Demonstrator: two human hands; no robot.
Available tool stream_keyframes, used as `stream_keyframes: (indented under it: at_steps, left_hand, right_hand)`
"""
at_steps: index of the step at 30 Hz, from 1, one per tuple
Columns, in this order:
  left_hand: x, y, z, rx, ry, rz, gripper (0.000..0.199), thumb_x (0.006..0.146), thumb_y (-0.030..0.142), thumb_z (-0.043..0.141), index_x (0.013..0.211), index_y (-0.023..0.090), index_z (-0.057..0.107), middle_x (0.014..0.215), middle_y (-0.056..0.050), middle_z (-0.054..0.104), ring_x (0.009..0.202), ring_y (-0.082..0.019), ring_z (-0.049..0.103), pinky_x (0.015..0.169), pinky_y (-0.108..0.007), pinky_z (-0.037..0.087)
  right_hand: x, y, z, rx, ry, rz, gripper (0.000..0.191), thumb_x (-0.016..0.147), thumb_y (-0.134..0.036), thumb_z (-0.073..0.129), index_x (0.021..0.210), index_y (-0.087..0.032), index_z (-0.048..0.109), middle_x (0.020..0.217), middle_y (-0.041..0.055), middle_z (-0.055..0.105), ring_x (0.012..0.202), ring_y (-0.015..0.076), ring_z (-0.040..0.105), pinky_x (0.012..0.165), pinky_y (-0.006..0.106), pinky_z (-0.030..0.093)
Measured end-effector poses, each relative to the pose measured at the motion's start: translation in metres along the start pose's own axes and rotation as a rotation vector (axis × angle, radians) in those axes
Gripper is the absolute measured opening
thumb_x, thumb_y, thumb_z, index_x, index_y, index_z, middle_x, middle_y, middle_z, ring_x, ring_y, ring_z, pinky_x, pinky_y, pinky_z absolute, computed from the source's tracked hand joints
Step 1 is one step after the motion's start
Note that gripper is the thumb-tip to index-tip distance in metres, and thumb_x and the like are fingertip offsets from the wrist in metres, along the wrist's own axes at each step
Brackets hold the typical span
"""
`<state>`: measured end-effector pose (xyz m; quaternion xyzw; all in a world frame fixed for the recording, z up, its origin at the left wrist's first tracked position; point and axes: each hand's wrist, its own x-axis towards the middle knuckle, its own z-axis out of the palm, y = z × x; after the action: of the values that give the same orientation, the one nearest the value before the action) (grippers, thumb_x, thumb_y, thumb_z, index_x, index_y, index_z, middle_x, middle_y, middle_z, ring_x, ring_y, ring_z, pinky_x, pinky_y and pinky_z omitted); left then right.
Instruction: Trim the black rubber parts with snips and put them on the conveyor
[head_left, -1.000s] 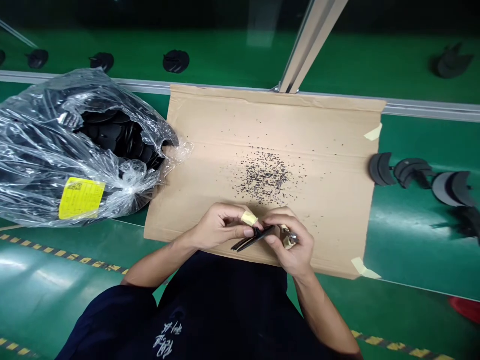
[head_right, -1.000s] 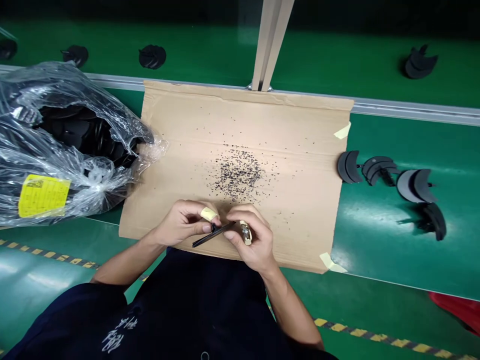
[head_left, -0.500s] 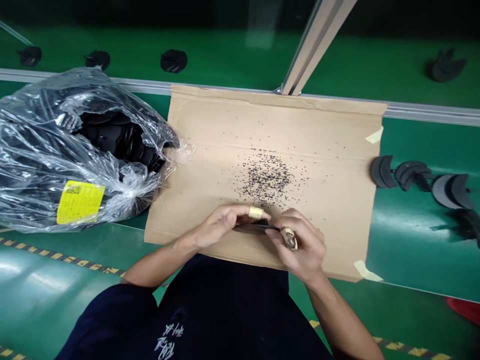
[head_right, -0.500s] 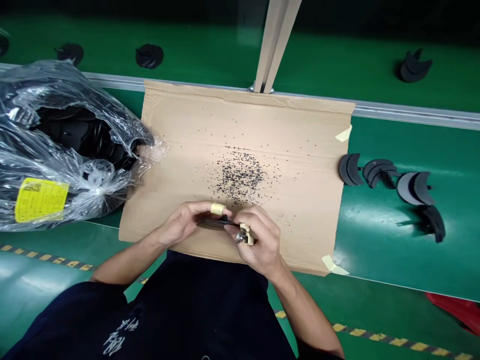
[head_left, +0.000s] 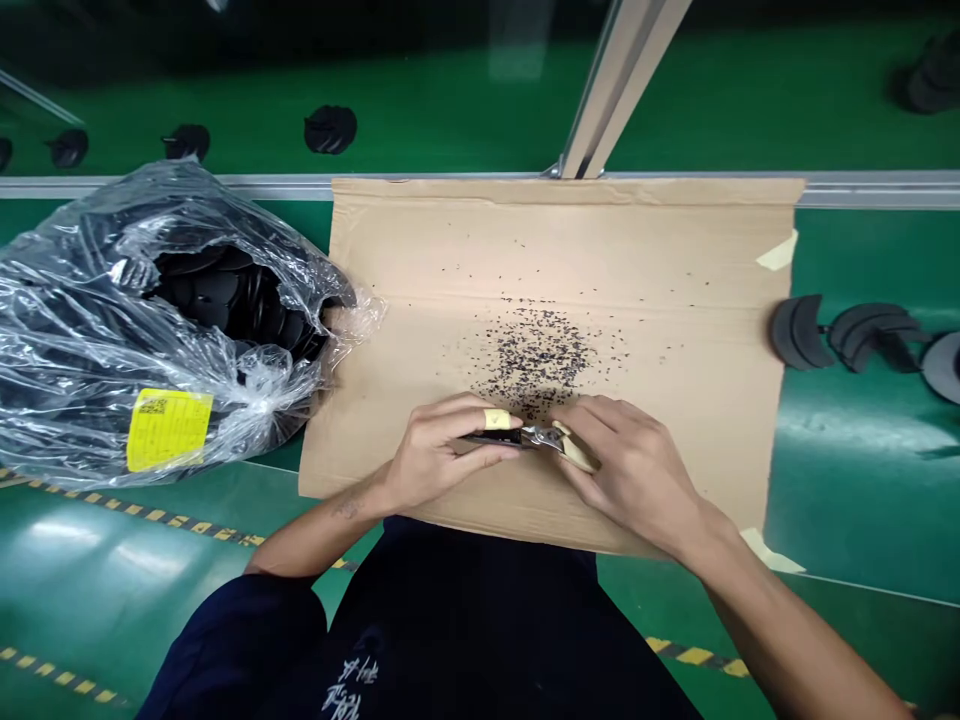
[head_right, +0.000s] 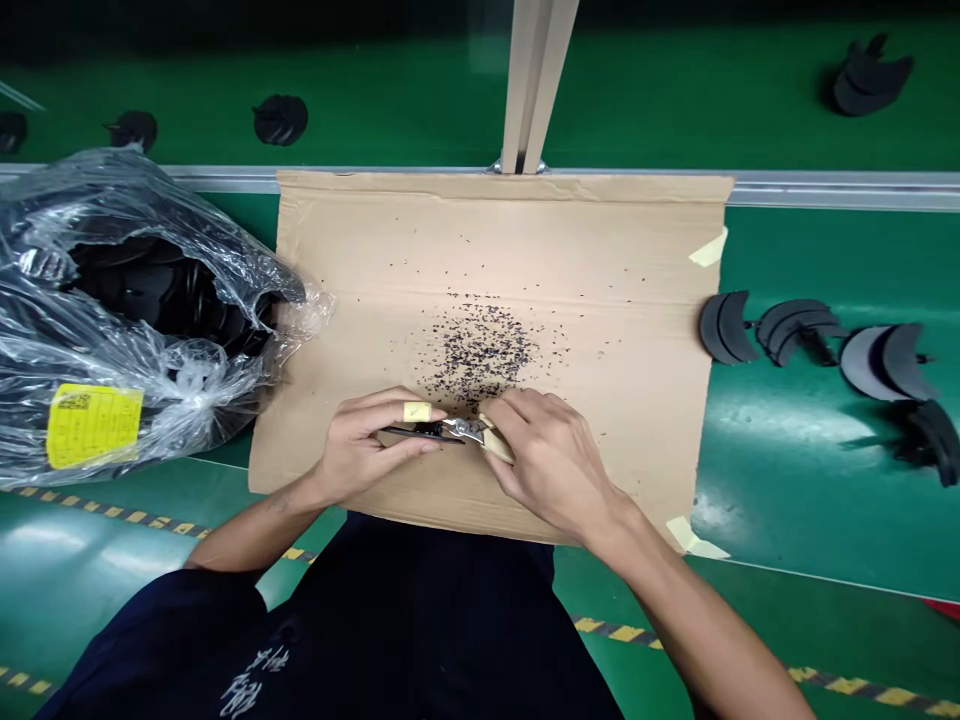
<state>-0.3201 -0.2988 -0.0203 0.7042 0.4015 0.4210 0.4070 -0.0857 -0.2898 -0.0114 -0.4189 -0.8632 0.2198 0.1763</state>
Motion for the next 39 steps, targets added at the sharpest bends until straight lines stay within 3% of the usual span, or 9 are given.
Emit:
stream_keyframes:
  at_steps: [18,25,31,35,39]
  left_hand:
    - [0.003,-0.001,0.010,0.048,0.072,0.081,0.022,0.084,0.023,0.080,0.104,0.015,0.076,0.085,-0.006,0.077,0.075,-0.013,0.071,0.069,-0.023,0.060]
    - [0.005,0.000,0.007,0.030,0.044,0.050,0.021,0.085,0.027,0.078,0.103,0.016,0.077,0.085,-0.006,0.077,0.076,-0.013,0.071,0.070,-0.023,0.060]
    - [0.003,-0.002,0.011,0.027,0.050,0.026,0.022,0.084,0.026,0.079,0.104,0.017,0.077,0.087,-0.006,0.077,0.076,-0.014,0.072,0.070,-0.024,0.060]
    - [0.005,0.000,0.015,0.029,0.022,0.027,0.021,0.084,0.026,0.079,0.102,0.016,0.077,0.088,-0.006,0.077,0.078,-0.013,0.071,0.070,-0.023,0.059]
    - [0.012,0.005,0.015,0.077,-0.040,0.025,0.021,0.085,0.027,0.078,0.101,0.014,0.077,0.088,-0.007,0.077,0.080,-0.014,0.070,0.073,-0.024,0.057]
  right_hand:
    - [0.005,0.000,-0.003,-0.261,-0.027,-0.080,0.016,0.093,-0.014,0.047,0.084,-0.017,0.060,0.072,0.0047,0.062,0.060,0.0174,0.051,0.056,0.030,0.032]
    - [0.005,0.002,-0.006,-0.179,-0.019,-0.074,0.012,0.093,-0.018,0.049,0.092,-0.017,0.061,0.080,0.0079,0.067,0.068,0.0207,0.057,0.060,0.032,0.040]
    - [0.005,0.000,-0.003,-0.232,-0.049,-0.055,0.018,0.093,-0.015,0.044,0.083,-0.018,0.059,0.071,0.0069,0.062,0.060,0.0198,0.052,0.055,0.033,0.034]
    - [0.002,0.008,0.001,-0.103,-0.069,-0.011,0.021,0.090,-0.010,0.044,0.076,-0.020,0.056,0.064,0.0031,0.060,0.054,0.0157,0.048,0.053,0.031,0.029]
    - [-0.005,0.016,0.002,0.125,-0.086,0.049,0.017,0.091,-0.014,0.047,0.080,-0.019,0.059,0.070,0.0026,0.066,0.059,0.0148,0.056,0.056,0.027,0.033]
